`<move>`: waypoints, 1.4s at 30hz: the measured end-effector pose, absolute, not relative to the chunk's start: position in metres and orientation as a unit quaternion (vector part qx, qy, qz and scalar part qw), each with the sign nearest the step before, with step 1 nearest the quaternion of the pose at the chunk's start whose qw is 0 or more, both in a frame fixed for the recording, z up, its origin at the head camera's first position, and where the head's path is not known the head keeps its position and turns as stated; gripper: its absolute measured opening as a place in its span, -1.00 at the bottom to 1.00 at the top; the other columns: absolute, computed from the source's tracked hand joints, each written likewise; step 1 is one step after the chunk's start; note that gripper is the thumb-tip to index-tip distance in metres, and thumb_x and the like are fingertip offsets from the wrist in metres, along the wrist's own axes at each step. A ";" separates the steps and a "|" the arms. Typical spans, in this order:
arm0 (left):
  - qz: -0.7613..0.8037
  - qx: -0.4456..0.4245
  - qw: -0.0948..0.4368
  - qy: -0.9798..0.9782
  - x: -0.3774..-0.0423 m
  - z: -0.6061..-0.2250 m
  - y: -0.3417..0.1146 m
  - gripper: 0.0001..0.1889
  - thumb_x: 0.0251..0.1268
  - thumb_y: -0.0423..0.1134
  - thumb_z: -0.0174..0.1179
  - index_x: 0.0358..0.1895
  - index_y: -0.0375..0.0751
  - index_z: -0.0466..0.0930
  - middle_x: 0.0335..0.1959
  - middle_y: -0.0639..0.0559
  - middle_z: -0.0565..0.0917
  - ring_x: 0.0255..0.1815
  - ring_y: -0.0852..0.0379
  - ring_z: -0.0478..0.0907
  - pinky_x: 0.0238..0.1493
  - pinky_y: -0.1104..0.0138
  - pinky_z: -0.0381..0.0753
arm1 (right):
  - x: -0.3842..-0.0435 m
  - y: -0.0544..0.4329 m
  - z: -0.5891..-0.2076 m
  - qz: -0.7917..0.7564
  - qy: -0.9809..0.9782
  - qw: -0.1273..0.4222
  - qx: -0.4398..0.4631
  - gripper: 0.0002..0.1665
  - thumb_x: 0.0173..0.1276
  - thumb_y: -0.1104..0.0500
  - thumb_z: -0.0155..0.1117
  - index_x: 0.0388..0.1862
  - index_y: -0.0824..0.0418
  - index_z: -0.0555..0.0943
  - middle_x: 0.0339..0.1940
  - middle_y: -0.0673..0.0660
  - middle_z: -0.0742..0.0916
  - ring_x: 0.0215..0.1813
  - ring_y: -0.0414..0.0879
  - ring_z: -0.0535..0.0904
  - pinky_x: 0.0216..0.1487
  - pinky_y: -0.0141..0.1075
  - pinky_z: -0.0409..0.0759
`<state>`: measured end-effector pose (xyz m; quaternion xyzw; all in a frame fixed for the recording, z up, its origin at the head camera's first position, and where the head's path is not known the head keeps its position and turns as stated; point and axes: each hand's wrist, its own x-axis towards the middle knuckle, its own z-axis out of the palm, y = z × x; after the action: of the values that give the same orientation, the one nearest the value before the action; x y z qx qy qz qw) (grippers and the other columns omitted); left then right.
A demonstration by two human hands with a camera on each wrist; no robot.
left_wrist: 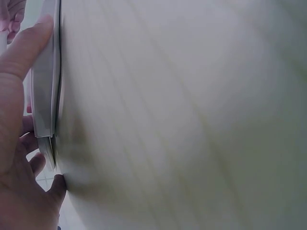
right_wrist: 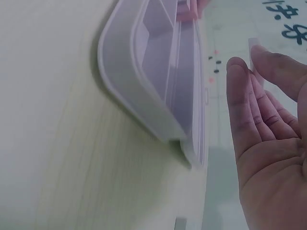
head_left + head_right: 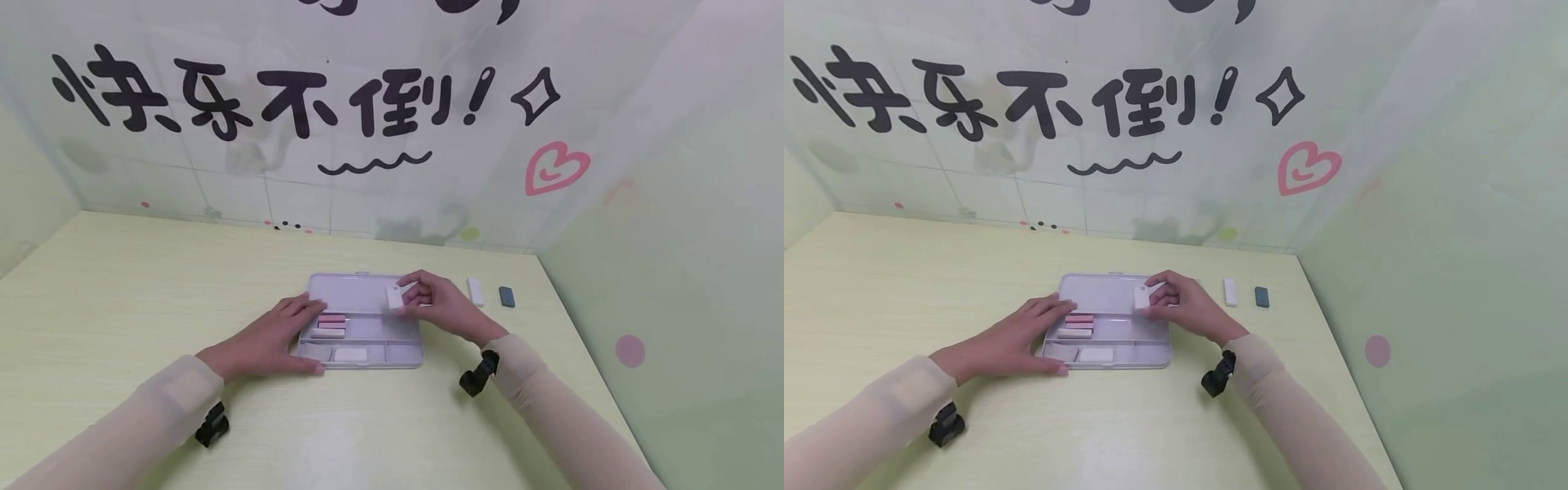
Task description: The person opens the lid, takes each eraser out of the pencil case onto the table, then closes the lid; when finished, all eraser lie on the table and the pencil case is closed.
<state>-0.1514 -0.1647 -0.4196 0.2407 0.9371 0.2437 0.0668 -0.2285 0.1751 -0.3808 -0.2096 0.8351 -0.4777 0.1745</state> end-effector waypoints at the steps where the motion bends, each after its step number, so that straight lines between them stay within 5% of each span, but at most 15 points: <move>1: 0.244 0.241 0.066 0.937 -0.152 -0.420 -0.165 0.19 0.05 0.46 0.43 0.65 -0.15 0.19 0.67 -0.28 0.21 0.67 -0.37 0.13 0.52 -0.32 0.33 | -0.229 0.180 -0.381 -0.481 0.835 0.173 -0.204 -0.42 0.31 0.22 0.55 0.27 0.16 0.56 -0.13 0.09 0.77 -0.10 -0.19 0.74 0.03 -0.37 0.70; 9: 0.244 0.242 0.065 0.937 -0.152 -0.420 -0.165 0.19 0.05 0.46 0.43 0.65 -0.15 0.19 0.67 -0.29 0.21 0.67 -0.38 0.13 0.51 -0.32 0.33 | -0.239 0.231 -0.385 -0.504 0.836 0.153 -0.152 -0.39 0.40 0.30 0.44 0.39 0.29 0.48 -0.07 0.16 0.74 -0.07 -0.15 0.77 0.09 -0.24 0.79; 16: 0.244 0.239 0.068 0.937 -0.152 -0.421 -0.165 0.20 0.03 0.45 0.44 0.65 -0.15 0.19 0.67 -0.29 0.21 0.67 -0.38 0.13 0.52 -0.32 0.33 | -0.244 0.281 -0.388 -0.492 0.853 0.123 -0.120 -0.36 0.46 0.27 0.38 0.46 0.35 0.42 -0.01 0.29 0.74 -0.06 -0.21 0.78 0.07 -0.40 0.74; 25: 0.241 0.238 0.071 0.938 -0.152 -0.420 -0.166 0.20 0.04 0.46 0.43 0.66 -0.14 0.18 0.68 -0.28 0.19 0.67 -0.37 0.13 0.52 -0.32 0.34 | -0.246 0.339 -0.392 -0.452 0.885 0.092 -0.071 -0.28 0.48 0.18 0.40 0.52 0.32 0.39 0.01 0.10 0.79 -0.09 -0.49 0.66 0.01 -0.56 0.62; 34: 0.240 0.236 0.077 0.938 -0.153 -0.420 -0.165 0.20 0.05 0.46 0.42 0.66 -0.14 0.17 0.68 -0.26 0.19 0.68 -0.36 0.11 0.52 -0.32 0.33 | -0.249 0.378 -0.398 -0.399 0.912 0.083 -0.045 -0.23 0.53 0.12 0.35 0.57 0.36 0.31 0.27 0.47 0.68 -0.10 -0.60 0.58 -0.06 -0.57 0.61; 42: 0.240 0.234 0.078 0.939 -0.155 -0.424 -0.165 0.20 0.05 0.46 0.42 0.66 -0.14 0.17 0.69 -0.25 0.18 0.69 -0.34 0.10 0.53 -0.29 0.34 | -0.248 0.403 -0.401 -0.367 0.926 0.083 -0.023 -0.27 0.55 0.16 0.32 0.54 0.45 0.31 0.12 0.36 0.70 -0.16 -0.53 0.52 -0.16 -0.52 0.62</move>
<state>-0.1550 -0.1647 -0.4237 0.2336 0.9391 0.2397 0.0782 -0.2475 0.4030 -0.4006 -0.0230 0.9264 -0.3666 0.0827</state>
